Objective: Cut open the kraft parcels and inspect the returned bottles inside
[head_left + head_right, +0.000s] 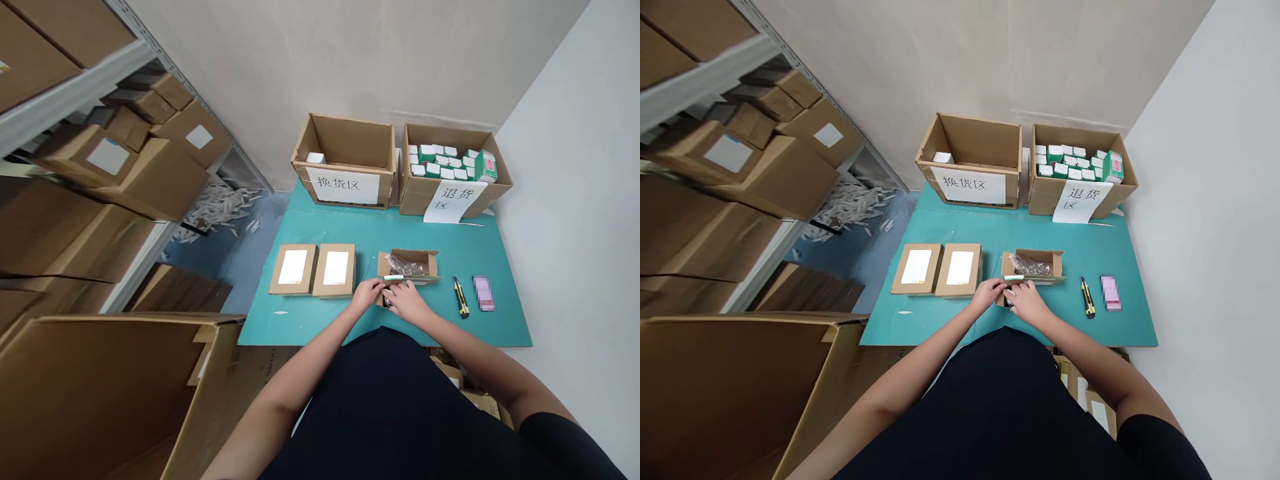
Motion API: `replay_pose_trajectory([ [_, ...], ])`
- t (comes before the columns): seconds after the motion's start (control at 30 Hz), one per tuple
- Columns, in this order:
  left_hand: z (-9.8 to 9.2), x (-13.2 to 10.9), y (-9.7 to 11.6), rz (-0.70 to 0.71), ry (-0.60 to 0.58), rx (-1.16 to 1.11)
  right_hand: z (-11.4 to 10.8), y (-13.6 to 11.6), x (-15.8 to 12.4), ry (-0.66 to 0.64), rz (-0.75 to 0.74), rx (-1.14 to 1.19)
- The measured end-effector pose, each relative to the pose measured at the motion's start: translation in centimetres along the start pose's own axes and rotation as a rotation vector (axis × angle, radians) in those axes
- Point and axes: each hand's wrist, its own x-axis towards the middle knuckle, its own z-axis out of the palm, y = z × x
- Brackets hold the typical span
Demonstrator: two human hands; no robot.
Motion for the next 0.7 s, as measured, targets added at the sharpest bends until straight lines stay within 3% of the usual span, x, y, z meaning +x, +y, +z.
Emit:
replay_pose_trajectory([
  [0.13,-0.1,-0.1,-0.1,-0.009,0.008,-0.015,0.7,-0.5,-0.6,0.048,0.046,0.050],
  [0.27,0.1,-0.5,-0.2,-0.050,0.045,-0.100,2.2,-0.7,-1.8,0.223,0.154,0.212],
  [0.4,0.8,-1.2,-0.3,-0.171,0.006,-0.336,4.7,-0.7,-2.5,0.415,0.375,0.615],
  [0.5,1.4,-1.8,-0.3,-0.183,-0.004,-0.457,6.2,-0.5,-2.2,0.517,0.547,0.948],
  [0.6,1.6,-2.2,-0.3,-0.175,-0.006,-0.498,6.4,0.4,-1.6,0.539,0.595,1.166],
  [0.7,1.4,-2.6,-0.4,-0.147,-0.016,-0.502,6.0,1.6,-1.2,0.470,0.549,1.238],
])
